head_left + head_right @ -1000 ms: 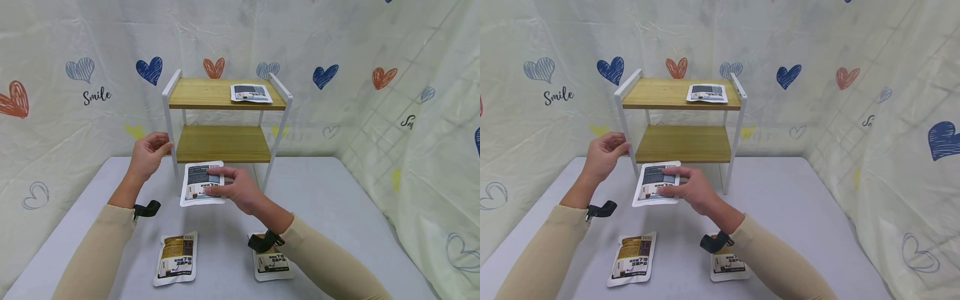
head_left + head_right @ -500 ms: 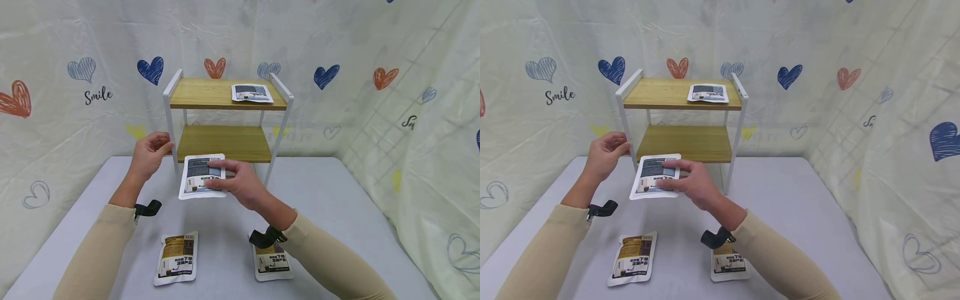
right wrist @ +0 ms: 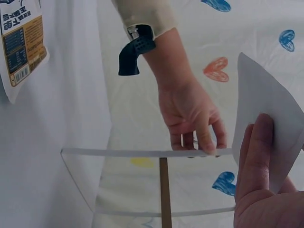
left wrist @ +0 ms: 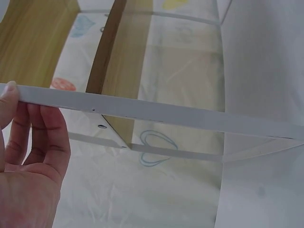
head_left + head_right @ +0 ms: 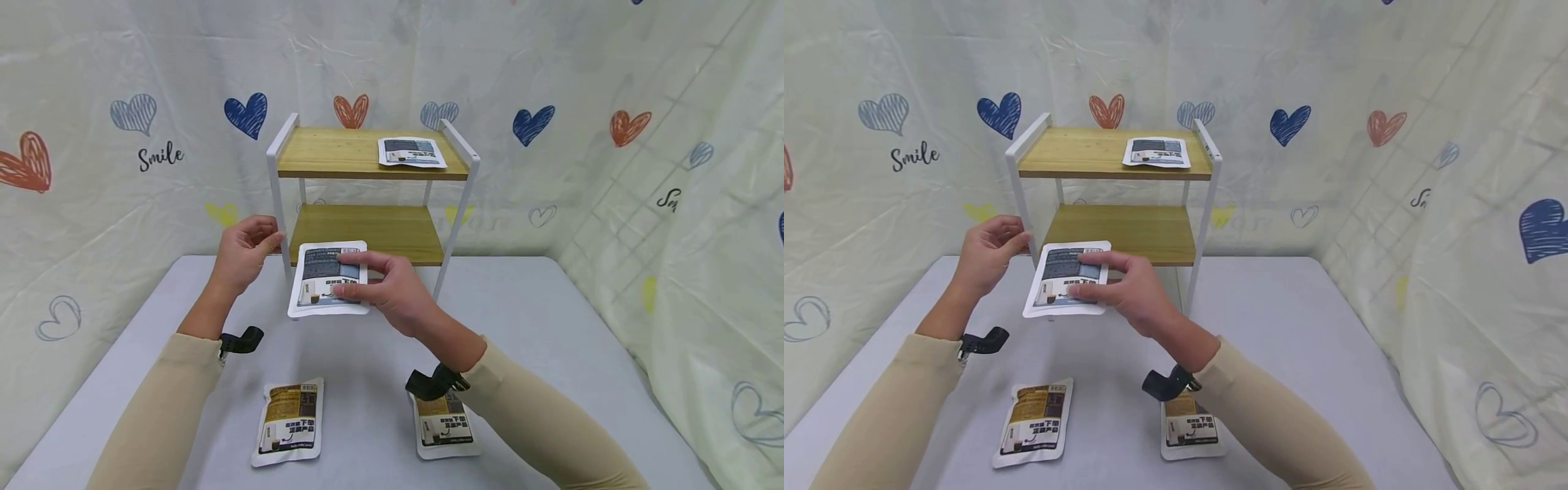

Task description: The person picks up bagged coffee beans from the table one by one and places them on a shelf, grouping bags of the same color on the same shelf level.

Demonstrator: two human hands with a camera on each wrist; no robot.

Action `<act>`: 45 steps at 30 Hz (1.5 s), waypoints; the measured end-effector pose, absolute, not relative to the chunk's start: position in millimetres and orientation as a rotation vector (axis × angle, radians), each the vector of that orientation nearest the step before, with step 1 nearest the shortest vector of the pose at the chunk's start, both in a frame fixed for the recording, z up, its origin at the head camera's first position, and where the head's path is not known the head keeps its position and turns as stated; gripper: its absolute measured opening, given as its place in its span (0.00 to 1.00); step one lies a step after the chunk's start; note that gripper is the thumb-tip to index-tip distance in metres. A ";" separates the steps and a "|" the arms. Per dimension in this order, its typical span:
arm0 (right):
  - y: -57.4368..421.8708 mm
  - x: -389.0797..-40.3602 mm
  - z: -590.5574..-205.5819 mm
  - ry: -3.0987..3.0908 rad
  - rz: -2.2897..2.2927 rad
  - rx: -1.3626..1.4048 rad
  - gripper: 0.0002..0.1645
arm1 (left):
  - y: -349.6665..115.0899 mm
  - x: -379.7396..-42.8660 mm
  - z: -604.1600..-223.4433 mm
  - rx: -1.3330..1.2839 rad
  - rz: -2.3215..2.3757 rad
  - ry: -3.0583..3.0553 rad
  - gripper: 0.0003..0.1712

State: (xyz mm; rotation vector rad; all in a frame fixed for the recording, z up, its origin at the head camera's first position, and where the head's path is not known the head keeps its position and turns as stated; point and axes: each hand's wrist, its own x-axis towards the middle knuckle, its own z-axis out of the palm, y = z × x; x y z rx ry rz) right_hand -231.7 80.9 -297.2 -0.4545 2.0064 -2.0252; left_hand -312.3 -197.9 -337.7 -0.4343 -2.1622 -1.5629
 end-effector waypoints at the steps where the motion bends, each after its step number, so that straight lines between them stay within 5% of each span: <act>1: 80.8 -231.2 -295.6 2.004 -2.029 -0.461 0.30 | -198.1 -312.5 -337.9 -0.438 -1.565 -2.161 0.17; 45: 75.7 -232.4 -229.1 1.938 -2.193 -0.570 0.34 | -198.6 -311.1 -336.8 -0.412 -1.614 -2.182 0.19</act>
